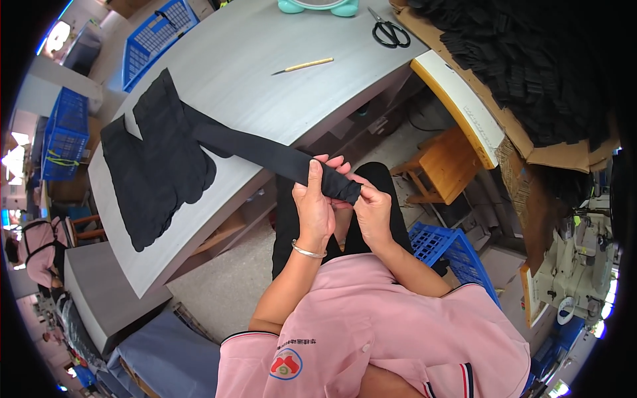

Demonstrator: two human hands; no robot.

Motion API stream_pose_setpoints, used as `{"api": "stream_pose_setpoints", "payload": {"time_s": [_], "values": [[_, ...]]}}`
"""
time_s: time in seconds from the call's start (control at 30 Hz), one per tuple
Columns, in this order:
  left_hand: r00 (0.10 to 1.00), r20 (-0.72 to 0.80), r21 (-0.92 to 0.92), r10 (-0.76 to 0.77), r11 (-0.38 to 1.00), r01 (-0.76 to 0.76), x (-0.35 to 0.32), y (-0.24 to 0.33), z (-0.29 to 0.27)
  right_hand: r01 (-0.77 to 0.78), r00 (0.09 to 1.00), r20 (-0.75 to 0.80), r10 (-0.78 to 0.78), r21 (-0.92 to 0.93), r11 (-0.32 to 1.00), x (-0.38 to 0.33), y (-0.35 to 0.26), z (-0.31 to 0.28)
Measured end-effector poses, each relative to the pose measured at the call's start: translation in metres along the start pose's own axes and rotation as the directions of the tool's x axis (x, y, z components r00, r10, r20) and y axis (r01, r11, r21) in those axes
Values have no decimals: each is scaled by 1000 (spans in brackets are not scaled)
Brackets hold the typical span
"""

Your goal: The recorder is manually assembling fabric components by inserting stiffening strips into fabric sleeves and using a small tool to tuck the edges.

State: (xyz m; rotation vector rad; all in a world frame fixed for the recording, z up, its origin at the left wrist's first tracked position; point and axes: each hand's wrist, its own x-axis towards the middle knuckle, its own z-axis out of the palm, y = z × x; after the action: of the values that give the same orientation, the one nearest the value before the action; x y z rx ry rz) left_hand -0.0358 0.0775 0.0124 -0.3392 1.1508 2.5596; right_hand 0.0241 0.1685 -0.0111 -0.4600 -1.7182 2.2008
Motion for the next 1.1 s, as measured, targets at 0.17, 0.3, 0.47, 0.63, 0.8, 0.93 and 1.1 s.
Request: {"api": "stream_pose_setpoints", "payload": {"time_s": [0.17,0.3,0.47,0.63,0.8,0.93,1.1], "values": [[997,29,27,69,997,-70,-2,5,-2,-47,997,64,49,-39,998,3,-4,1],[998,19,45,55,997,-56,0,20,7,-407,912,126,391,150,901,19,-18,-2],[967,18,-136,252,959,-248,13,70,21,-236,959,201,200,178,955,24,-55,8],[936,-67,-131,347,926,-353,18,81,25,-251,948,270,170,305,918,17,-78,20],[958,-52,-207,280,936,-285,34,78,6,-313,945,189,268,281,907,11,-57,8],[837,-155,-259,524,796,-546,58,141,-32,-315,947,132,293,193,929,23,-53,-28],[927,-27,49,375,926,-374,21,93,-17,38,987,163,-16,-134,990,41,-63,-20]]}}
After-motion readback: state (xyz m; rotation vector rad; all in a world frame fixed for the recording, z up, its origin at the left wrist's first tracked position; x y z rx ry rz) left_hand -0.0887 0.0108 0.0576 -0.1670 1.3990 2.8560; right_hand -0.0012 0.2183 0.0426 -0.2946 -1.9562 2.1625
